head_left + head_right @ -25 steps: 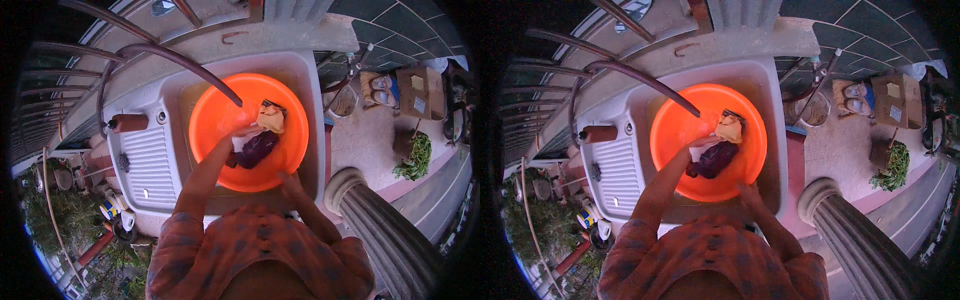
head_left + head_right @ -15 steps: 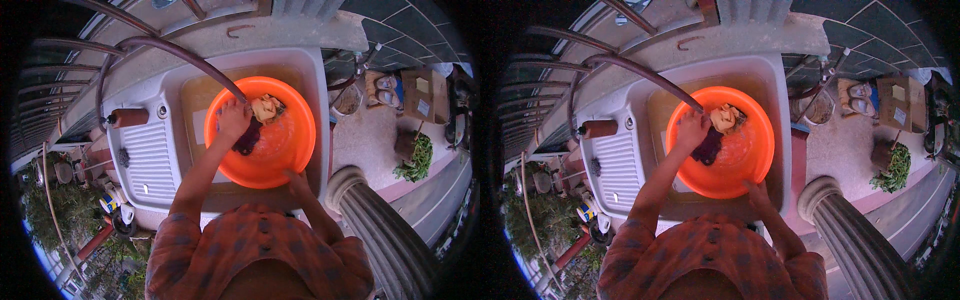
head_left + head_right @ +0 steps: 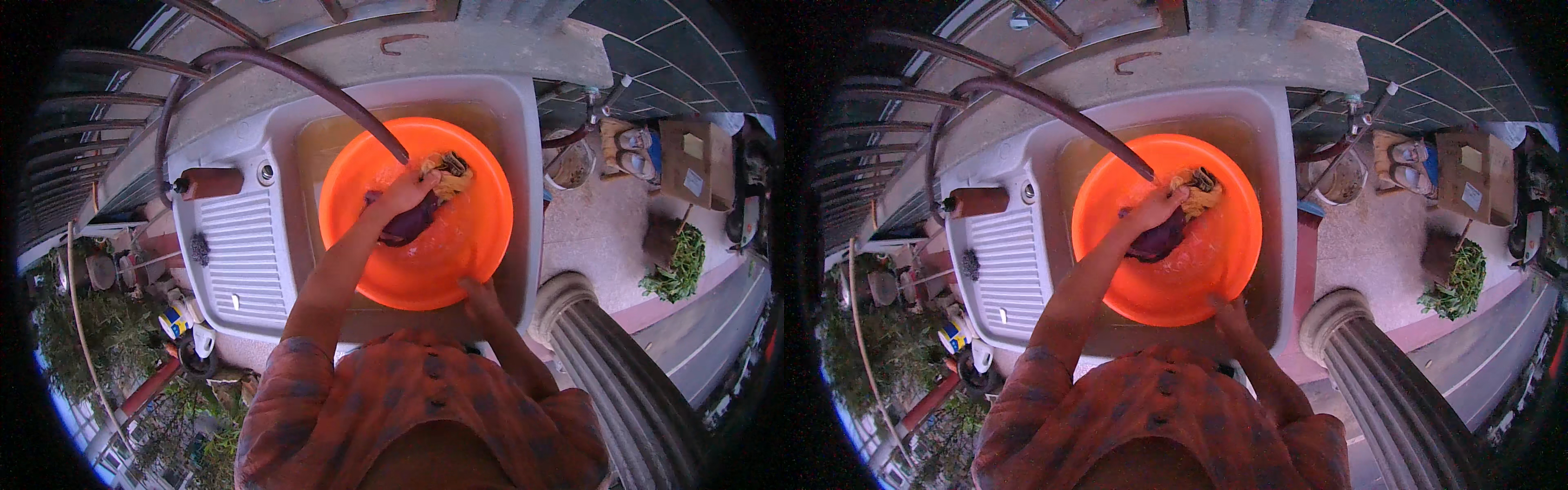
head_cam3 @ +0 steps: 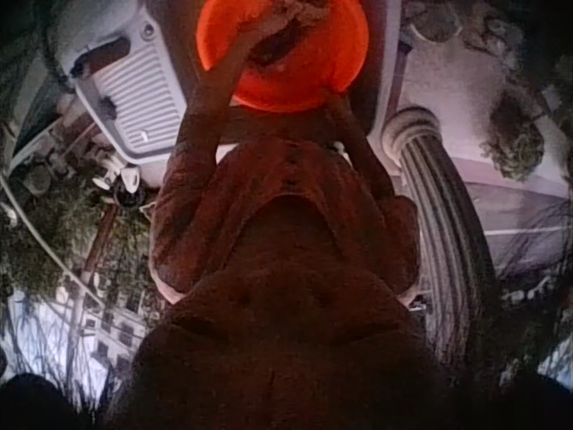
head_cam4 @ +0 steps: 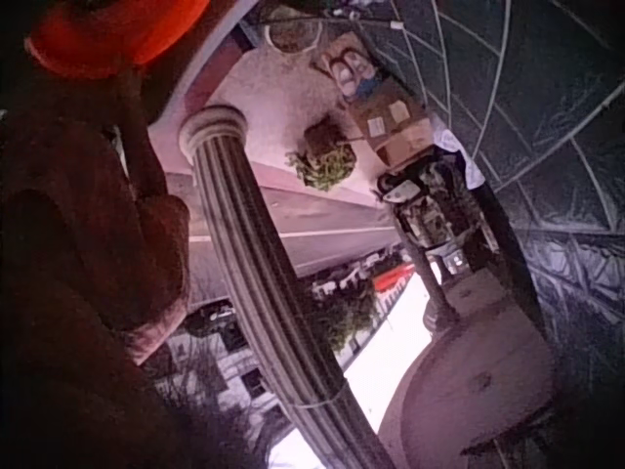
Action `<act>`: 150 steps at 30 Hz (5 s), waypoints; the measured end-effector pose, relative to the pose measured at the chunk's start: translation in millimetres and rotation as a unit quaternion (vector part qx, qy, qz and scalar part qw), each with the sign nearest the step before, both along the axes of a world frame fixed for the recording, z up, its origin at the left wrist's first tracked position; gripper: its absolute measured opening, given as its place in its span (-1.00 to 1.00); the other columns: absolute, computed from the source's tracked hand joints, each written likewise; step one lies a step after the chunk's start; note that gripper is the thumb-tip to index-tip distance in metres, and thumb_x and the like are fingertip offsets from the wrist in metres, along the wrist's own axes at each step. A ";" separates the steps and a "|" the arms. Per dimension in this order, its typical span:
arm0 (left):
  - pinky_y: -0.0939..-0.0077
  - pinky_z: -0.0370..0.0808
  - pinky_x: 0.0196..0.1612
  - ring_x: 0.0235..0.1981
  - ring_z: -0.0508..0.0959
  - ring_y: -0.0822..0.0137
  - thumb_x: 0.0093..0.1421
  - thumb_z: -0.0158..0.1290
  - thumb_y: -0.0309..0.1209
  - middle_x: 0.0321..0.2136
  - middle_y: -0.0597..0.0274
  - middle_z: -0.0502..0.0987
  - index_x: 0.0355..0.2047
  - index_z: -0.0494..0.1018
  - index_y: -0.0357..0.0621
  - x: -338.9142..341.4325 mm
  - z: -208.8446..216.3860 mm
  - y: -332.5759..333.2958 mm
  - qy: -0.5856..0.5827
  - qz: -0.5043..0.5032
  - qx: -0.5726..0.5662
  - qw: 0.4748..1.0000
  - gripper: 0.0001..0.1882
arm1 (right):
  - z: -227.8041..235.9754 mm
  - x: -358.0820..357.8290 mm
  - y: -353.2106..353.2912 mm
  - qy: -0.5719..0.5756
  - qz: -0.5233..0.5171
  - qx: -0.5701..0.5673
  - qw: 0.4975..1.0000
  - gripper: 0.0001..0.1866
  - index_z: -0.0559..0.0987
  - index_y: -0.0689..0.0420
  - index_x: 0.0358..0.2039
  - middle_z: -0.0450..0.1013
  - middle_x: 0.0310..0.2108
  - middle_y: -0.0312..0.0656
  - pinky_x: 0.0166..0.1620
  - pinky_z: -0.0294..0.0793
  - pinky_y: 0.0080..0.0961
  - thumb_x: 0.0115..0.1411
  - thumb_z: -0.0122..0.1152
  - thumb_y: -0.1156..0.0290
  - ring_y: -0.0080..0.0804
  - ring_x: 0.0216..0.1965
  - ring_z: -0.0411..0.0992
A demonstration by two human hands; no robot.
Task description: The person carries a basin of clothes to an outdoor sink, fills it with water, and washes the items by hand. They use a brush to scrub a dark garment and apply liquid soap to a yellow cloth, scrubbing it on the sink's washboard before rinsing.
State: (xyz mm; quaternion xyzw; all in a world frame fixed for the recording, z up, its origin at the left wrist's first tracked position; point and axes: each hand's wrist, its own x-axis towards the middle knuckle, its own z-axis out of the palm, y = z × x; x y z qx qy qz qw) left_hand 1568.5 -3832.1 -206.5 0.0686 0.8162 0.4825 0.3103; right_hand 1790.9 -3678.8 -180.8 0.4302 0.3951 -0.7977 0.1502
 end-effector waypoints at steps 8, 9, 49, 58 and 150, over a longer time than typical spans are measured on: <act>0.01 0.21 -0.04 0.02 0.23 0.02 0.04 -0.07 -0.01 0.00 0.04 0.24 0.00 0.26 0.07 17.1 65.1 3.6 0.309 -0.068 -0.314 0.895 -0.47 | -6.1 -9.6 13.4 0.005 0.015 -0.037 0.999 -0.40 0.19 0.13 0.05 0.26 -0.05 -0.18 0.01 0.29 -0.42 -0.04 0.16 0.60 -0.34 -0.02 0.25; -0.06 0.17 -0.01 0.04 0.20 0.00 0.02 -0.05 -0.02 0.04 0.07 0.19 0.05 0.21 0.16 24.8 61.8 5.5 0.316 -0.087 -0.282 0.902 -0.44 | -0.5 -11.0 11.6 0.008 0.025 -0.038 0.999 -0.40 0.21 0.13 0.04 0.26 -0.05 -0.18 0.00 0.29 -0.43 -0.04 0.17 0.58 -0.35 -0.02 0.25; 0.33 0.33 -0.06 -0.07 0.38 0.04 -0.03 0.09 -0.17 -0.08 -0.18 0.31 0.09 0.07 -0.24 53.8 59.9 -44.9 0.026 -0.076 -0.017 0.997 -0.26 | -1.2 -22.9 8.7 0.039 0.092 -0.009 0.995 -0.47 0.25 0.19 -0.01 0.31 -0.14 -0.20 -0.03 0.29 -0.42 -0.04 0.12 0.53 -0.34 -0.10 0.30; 0.49 0.38 -0.24 -0.20 0.42 0.24 0.00 0.05 -0.48 -0.20 0.10 0.39 -0.17 0.35 -0.19 85.8 105.9 -89.9 0.186 0.220 -0.039 0.957 -0.67 | -3.0 -33.5 8.2 0.057 0.080 -0.003 0.995 -0.59 0.31 0.19 -0.08 0.36 -0.22 -0.22 -0.15 0.38 -0.45 -0.02 0.05 0.56 -0.37 -0.19 0.36; 0.34 0.39 -0.17 -0.22 0.46 0.13 0.08 -0.05 -0.15 -0.23 -0.03 0.41 0.08 0.14 0.00 324.7 31.5 -198.5 0.065 0.534 0.289 0.792 -0.44 | 42.2 32.1 -147.3 0.118 0.196 0.029 0.973 -0.73 0.42 0.39 -0.34 0.44 -0.31 0.00 -0.16 0.49 -0.38 -0.09 0.04 0.53 -0.20 -0.28 0.45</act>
